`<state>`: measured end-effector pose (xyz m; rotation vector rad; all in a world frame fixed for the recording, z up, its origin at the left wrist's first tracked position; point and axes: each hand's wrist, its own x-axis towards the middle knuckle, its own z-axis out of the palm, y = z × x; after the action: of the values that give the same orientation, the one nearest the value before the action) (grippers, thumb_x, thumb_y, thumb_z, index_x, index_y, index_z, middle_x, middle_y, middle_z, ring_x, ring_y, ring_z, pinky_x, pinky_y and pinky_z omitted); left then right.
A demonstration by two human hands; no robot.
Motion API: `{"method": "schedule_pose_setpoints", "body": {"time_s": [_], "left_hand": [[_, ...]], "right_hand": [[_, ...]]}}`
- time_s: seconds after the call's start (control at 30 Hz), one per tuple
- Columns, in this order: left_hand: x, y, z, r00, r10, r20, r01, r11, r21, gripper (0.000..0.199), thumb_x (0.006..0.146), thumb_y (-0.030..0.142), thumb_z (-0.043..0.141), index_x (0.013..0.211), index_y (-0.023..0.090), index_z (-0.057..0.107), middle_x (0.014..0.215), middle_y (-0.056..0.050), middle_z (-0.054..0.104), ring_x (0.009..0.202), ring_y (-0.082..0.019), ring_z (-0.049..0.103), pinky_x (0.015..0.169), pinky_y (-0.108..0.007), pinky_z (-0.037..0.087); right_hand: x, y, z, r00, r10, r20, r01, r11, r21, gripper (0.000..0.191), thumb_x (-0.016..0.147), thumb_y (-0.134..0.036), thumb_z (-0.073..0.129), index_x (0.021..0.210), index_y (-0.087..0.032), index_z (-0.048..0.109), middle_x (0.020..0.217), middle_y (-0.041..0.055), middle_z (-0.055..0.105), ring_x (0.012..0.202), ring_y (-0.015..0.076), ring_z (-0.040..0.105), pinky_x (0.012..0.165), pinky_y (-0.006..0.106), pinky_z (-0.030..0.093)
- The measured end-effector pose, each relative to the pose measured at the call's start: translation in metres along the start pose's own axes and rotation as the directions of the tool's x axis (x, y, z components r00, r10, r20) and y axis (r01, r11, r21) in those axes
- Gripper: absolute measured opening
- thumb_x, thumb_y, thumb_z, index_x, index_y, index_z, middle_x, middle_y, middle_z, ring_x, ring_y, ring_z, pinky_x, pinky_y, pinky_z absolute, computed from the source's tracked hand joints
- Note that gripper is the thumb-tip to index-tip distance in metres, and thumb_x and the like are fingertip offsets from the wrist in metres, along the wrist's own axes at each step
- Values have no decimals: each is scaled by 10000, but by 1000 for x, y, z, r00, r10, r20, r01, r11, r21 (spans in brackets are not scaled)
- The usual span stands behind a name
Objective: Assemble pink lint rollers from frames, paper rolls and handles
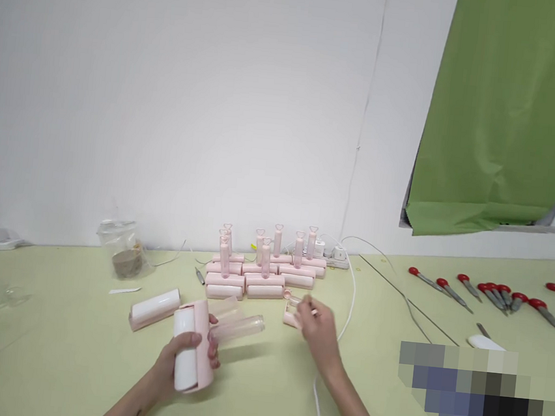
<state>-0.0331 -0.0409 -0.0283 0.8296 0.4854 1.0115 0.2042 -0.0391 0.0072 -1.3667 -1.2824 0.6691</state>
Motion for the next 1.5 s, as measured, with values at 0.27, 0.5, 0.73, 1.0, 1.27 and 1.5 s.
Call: {"method": "schedule_pose_setpoints", "body": {"time_s": [0.27,0.5,0.73,1.0,1.27,1.5], "left_hand": [[3,1,6,983,-57,-172,54,998,-21,223,698,240,572,866,92,567,899,-151,652,863,-235,607,855,-355,417],[1,-4,10,932,-49,-359,76,995,60,294,671,269,607,915,146,499,779,-74,648,731,-247,642,682,-368,490],[5,-3,12,909,137,-395,-33,965,260,307,586,272,682,802,168,491,654,-22,610,587,-205,615,547,-317,484],[8,-11,6,832,348,-432,-154,893,423,351,589,379,669,811,139,541,738,-66,636,646,-206,603,567,-287,464],[6,-10,14,840,476,-262,-163,681,714,279,598,258,627,844,151,548,741,-41,607,683,-190,548,632,-282,445],[2,-7,20,866,468,-176,-176,614,770,241,634,200,564,868,159,529,723,-2,552,663,-153,494,617,-246,418]], "right_hand": [[26,28,-31,989,44,-143,-118,820,-560,231,765,-355,340,782,-219,525,795,23,427,566,157,493,493,256,334],[23,38,-26,997,36,-74,-80,654,-752,309,767,-261,411,1055,-176,483,947,86,473,648,185,555,463,246,317],[26,37,-32,986,91,-139,-166,561,-811,198,826,-296,315,785,-174,466,787,77,494,520,171,523,440,252,304],[26,25,-52,983,148,-108,-174,576,-799,150,748,-319,373,671,-203,426,664,40,519,551,178,526,459,242,329],[-14,-41,-4,877,-97,470,330,832,-445,261,824,-437,331,974,-288,484,668,-21,568,587,155,544,537,236,389],[-43,-48,33,856,-228,465,450,771,-451,261,840,-398,353,881,-273,579,720,-11,635,627,157,574,526,236,389]]}}
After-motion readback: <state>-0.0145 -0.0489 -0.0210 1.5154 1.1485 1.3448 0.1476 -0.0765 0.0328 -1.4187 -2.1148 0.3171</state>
